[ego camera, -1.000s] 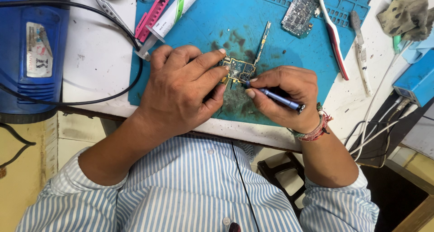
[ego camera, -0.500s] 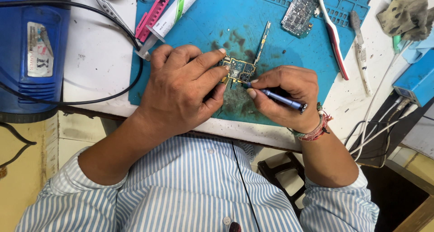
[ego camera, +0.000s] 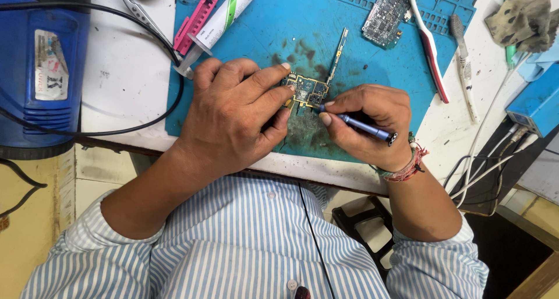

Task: The person uses a soldering iron and a blue pen-like tool to work on a small circuit board placed on a blue mat. They apply a liquid from a yellow bottle and wipe the board with a white stick. The person continues to apply liquid and use the blue tool on specific points of the circuit board.

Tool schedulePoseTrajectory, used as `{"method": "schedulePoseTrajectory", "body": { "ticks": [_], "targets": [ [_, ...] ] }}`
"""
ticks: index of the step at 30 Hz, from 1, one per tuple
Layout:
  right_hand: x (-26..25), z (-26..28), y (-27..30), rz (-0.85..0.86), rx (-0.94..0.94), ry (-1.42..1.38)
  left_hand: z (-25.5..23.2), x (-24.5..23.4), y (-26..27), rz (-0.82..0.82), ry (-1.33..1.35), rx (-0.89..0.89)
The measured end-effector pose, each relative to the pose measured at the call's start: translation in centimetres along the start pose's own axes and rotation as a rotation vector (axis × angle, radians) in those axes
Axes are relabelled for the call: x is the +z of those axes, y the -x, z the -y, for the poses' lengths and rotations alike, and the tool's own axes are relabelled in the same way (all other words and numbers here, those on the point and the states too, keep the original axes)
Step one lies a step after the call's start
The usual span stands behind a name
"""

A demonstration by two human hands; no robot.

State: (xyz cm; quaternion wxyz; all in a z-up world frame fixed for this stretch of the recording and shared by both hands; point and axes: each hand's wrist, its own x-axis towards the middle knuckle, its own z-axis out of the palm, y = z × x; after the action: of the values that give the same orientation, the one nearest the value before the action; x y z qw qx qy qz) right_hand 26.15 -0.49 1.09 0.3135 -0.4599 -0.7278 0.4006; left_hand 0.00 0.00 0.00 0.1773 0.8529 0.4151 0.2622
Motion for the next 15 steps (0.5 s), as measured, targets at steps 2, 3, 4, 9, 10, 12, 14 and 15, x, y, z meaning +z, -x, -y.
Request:
{"method": "schedulePoseTrajectory", "body": {
  "ticks": [2,3,4,9,10,12,14,15],
  "targets": [
    [0.0,-0.02,0.04,0.002,0.01,-0.001,0.01,0.02,0.03,-0.001,0.0,0.0],
    [0.01,-0.03,0.05,-0.007,0.002,-0.002,0.01,0.01,0.04,0.0,0.0,0.0],
    [0.02,-0.03,0.07,-0.015,-0.006,-0.003,0.02,0.01,0.05,0.0,-0.001,0.0],
    [-0.01,-0.01,0.07,-0.009,0.01,0.0,0.05,-0.01,0.02,-0.001,0.0,0.0],
    [-0.04,0.0,0.06,-0.015,0.004,0.004,0.03,-0.02,0.02,0.0,-0.002,0.0],
    [-0.02,0.04,0.11,-0.018,0.009,0.014,0.01,-0.03,0.03,0.0,0.001,-0.002],
    [0.03,0.06,0.17,-0.011,0.03,0.026,0.0,-0.06,0.01,0.001,0.003,-0.005],
    [0.07,0.03,0.18,-0.024,0.035,0.014,-0.01,-0.07,0.01,0.002,0.005,-0.006]
  ]
}}
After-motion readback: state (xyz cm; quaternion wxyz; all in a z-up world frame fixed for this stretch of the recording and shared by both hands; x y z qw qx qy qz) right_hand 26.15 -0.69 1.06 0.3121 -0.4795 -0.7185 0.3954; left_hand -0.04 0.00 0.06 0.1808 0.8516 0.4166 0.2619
